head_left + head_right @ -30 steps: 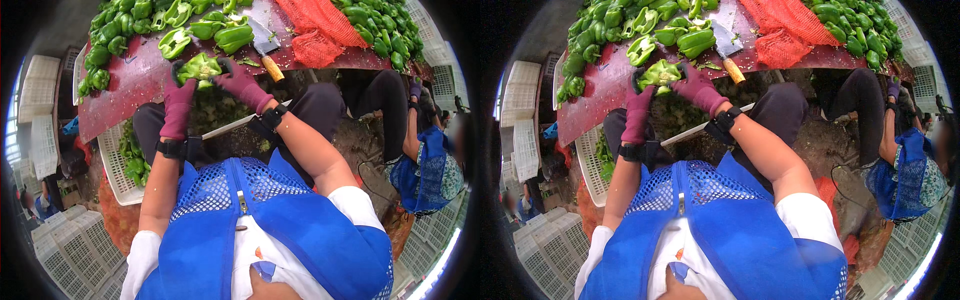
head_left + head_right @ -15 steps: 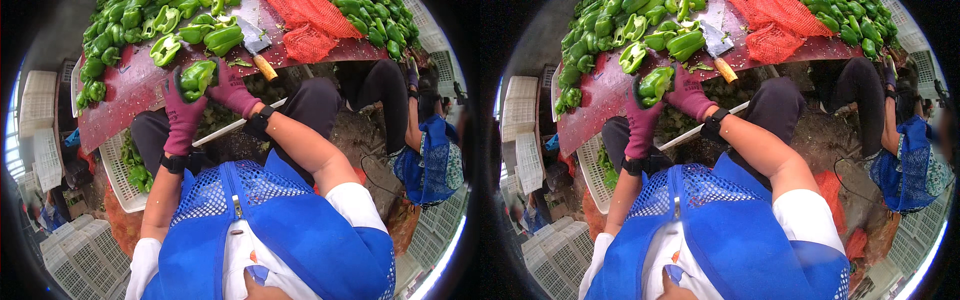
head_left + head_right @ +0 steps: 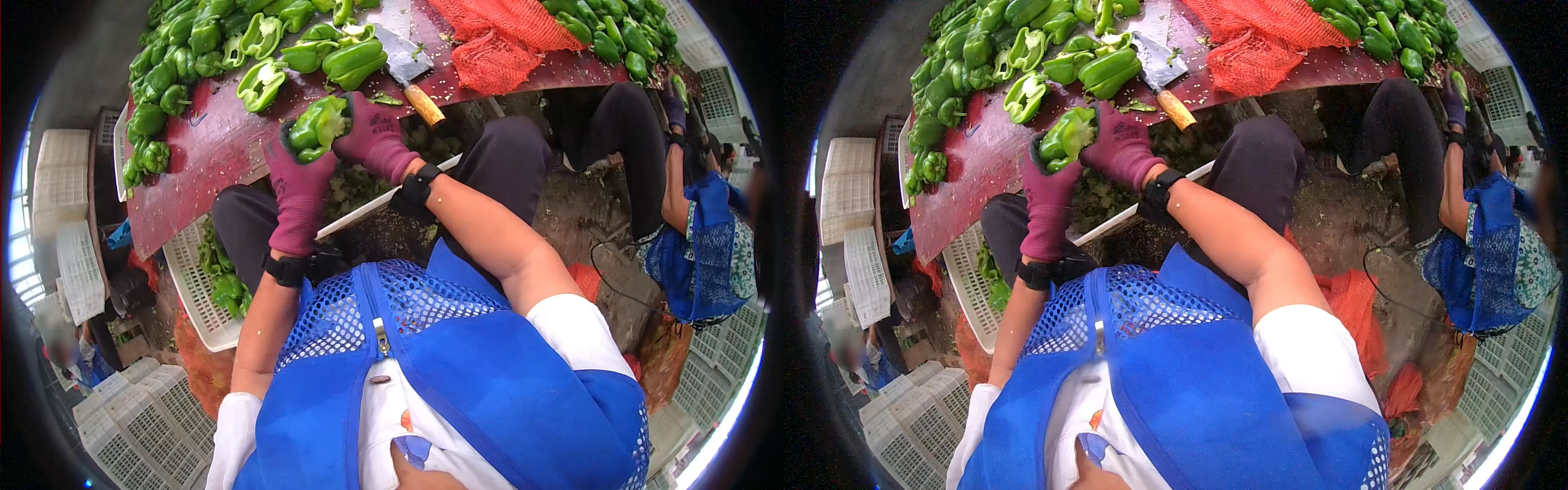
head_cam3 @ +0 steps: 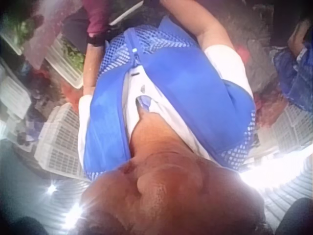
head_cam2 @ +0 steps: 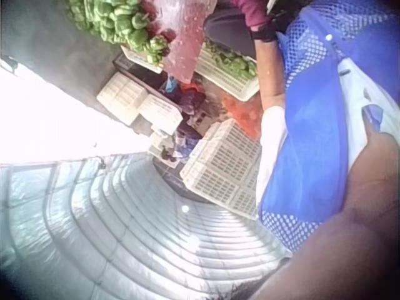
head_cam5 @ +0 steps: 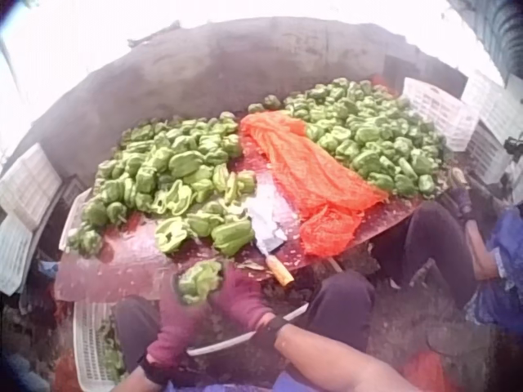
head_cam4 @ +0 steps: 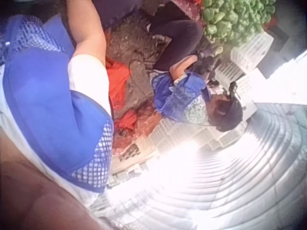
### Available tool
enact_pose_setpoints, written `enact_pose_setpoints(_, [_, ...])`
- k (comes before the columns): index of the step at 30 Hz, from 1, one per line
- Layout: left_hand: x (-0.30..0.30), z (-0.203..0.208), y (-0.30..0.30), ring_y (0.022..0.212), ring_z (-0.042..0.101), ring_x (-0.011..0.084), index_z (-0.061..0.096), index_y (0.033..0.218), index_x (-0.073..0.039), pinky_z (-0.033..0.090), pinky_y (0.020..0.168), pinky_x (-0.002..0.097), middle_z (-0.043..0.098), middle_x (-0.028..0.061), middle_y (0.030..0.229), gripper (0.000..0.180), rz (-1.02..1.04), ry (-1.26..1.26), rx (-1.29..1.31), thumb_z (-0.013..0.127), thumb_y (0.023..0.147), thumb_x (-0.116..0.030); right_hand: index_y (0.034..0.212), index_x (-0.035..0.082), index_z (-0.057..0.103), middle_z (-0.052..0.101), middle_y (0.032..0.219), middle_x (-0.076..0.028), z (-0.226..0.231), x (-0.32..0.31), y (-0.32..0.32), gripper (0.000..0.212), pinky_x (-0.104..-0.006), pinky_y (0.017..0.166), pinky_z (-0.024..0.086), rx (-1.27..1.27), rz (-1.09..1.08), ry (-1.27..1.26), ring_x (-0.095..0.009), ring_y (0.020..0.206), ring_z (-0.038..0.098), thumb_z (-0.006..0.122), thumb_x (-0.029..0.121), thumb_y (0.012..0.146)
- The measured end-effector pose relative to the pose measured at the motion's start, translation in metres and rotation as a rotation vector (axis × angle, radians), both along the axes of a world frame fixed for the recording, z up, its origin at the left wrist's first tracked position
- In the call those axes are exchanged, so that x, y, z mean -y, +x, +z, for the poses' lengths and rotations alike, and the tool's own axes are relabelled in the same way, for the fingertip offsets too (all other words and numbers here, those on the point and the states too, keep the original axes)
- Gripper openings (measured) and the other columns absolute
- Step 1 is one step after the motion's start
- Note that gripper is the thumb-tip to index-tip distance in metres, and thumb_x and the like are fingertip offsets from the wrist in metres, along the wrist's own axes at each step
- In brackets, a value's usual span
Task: Cutting and cleaning green bell peppers at a work station.
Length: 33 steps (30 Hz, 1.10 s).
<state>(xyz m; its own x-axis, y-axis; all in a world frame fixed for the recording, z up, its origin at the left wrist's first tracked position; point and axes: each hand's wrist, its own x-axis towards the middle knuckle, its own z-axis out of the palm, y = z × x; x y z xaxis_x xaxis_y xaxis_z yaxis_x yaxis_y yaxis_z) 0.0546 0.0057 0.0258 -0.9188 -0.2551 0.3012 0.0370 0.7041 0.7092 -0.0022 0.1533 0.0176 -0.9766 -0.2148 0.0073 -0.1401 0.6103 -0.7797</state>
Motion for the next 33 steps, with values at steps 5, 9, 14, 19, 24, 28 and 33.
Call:
enact_pose_setpoints(5, [0.004,0.001,0.0,0.106,0.056,0.019,0.046,0.127,0.0,0.047,0.092,0.0324,0.056,0.0097,0.119,0.069,-0.111,0.136,0.028,0.079,0.067,-0.008,0.12,0.004,0.043,0.064,0.102,-0.024,-0.007,-0.007,-0.004,0.074,-0.0448,0.083,0.049,-0.046,0.021,-0.139,-0.04,0.095,0.063,0.075,0.037,0.062])
enact_pose_setpoints(9, [0.005,0.017,0.005,0.107,0.057,0.019,0.046,0.129,0.0,0.046,0.093,0.0316,0.057,0.0082,0.119,0.066,-0.212,0.447,0.09,0.074,0.07,-0.004,0.118,0.003,0.049,0.065,0.103,-0.022,-0.018,-0.01,-0.013,0.074,-0.041,0.085,0.049,-0.008,0.13,-0.385,-0.034,0.098,0.064,0.08,0.036,0.06])
enact_pose_setpoints(14, [0.016,0.025,0.019,0.107,0.057,0.02,0.045,0.133,-0.001,0.047,0.094,0.0314,0.057,0.0089,0.121,0.059,-0.317,0.894,0.245,0.061,0.076,-0.002,0.121,0.001,0.053,0.065,0.107,-0.008,-0.005,-0.016,-0.004,0.065,-0.0304,0.087,0.05,0.275,0.268,-0.763,-0.015,0.097,0.061,0.082,0.016,0.064])
enact_pose_setpoints(19, [0.017,0.036,0.025,0.109,0.057,0.0202,0.044,0.133,-0.001,0.048,0.093,0.0312,0.057,0.0095,0.122,0.063,-0.365,1.21,0.297,0.062,0.073,-0.002,0.12,0.0,0.056,0.065,0.107,-0.006,-0.002,-0.018,-0.002,0.058,-0.0281,0.083,0.052,0.473,0.357,-0.9,-0.013,0.092,0.062,0.081,0.012,0.069])
enact_pose_setpoints(24, [0.025,0.02,0.027,0.099,0.062,0.0213,0.052,0.123,0.0,0.052,0.085,0.0324,0.061,0.0097,0.112,0.054,-0.326,1.27,0.266,0.067,0.072,-0.008,0.116,0.002,0.059,0.066,0.101,-0.004,0.01,-0.025,0.01,0.049,-0.0278,0.079,0.052,0.515,0.364,-0.997,-0.013,0.088,0.063,0.079,0.016,0.074])
enact_pose_setpoints(28, [0.079,-0.064,0.035,0.087,0.065,0.0201,0.063,0.098,0.0,0.054,0.077,0.0346,0.066,0.0098,0.096,0.022,-0.324,0.567,0.066,0.066,0.077,-0.006,0.111,0.002,0.063,0.064,0.104,-0.001,0.021,-0.027,0.012,0.028,-0.0255,0.079,0.052,0.834,0.332,-1.118,-0.009,0.091,0.061,0.068,0.009,0.084])
enact_pose_setpoints(33, [0.083,-0.05,0.032,0.086,0.065,0.0228,0.065,0.092,-0.003,0.054,0.077,0.0346,0.066,0.0115,0.093,0.015,-0.41,0.812,-0.062,0.066,0.077,-0.004,0.113,0.005,0.061,0.064,0.106,-0.006,-0.023,-0.023,0.007,0.031,-0.0306,0.084,0.051,-0.128,0.674,-0.973,-0.017,0.096,0.063,0.068,0.003,0.082])
